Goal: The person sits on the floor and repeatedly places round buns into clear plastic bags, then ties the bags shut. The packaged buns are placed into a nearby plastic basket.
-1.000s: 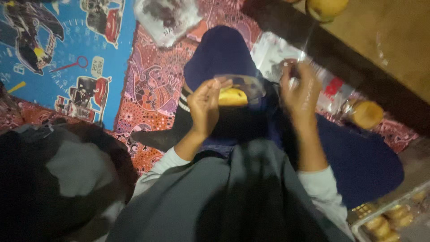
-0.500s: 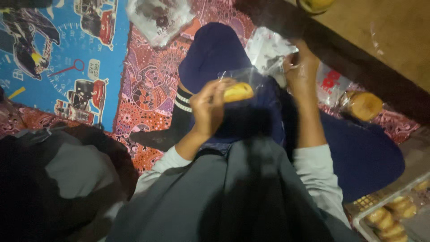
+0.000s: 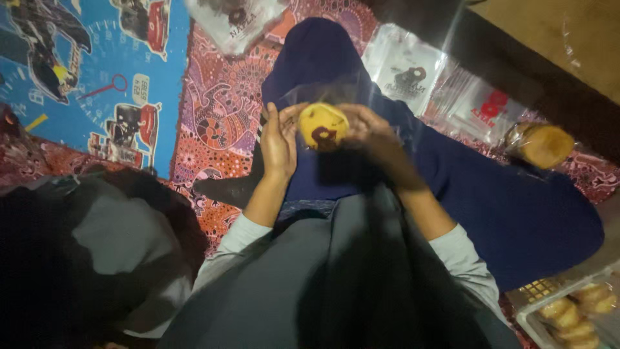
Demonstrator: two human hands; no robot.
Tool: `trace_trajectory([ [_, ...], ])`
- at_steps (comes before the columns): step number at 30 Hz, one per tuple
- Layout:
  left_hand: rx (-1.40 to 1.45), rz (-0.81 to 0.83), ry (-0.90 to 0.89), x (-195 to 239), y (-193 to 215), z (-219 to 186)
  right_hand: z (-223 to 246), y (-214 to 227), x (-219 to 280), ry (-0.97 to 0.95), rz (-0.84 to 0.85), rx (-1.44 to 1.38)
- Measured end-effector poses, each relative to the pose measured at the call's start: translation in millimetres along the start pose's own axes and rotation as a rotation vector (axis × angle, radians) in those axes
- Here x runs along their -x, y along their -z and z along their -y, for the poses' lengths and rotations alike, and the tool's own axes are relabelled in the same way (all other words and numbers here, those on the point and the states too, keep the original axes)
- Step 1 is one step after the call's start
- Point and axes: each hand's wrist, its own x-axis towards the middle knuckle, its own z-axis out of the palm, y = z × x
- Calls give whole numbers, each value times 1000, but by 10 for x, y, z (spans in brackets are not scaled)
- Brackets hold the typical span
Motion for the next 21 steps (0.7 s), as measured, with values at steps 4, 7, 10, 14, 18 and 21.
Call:
trace_trajectory([
  [4, -108, 125, -99, -23, 50, 7, 208, 38, -43, 148, -132, 122],
  [7, -346, 167, -230, -5, -157, -139, 338, 10, -138, 353, -156, 244],
  [10, -307, 97, -288, 12, -367, -289, 451, -18, -200, 406, -275, 215],
  [14, -204, -55, -471, 143, -435, -333, 388, -59, -103, 805, -496, 563],
  [18, -840, -112, -714, 84, -417, -285, 71, 29, -215, 851, -455, 716],
  [21, -969, -63, -590, 152, -271, -142, -418, 93, -236, 695, -430, 628],
])
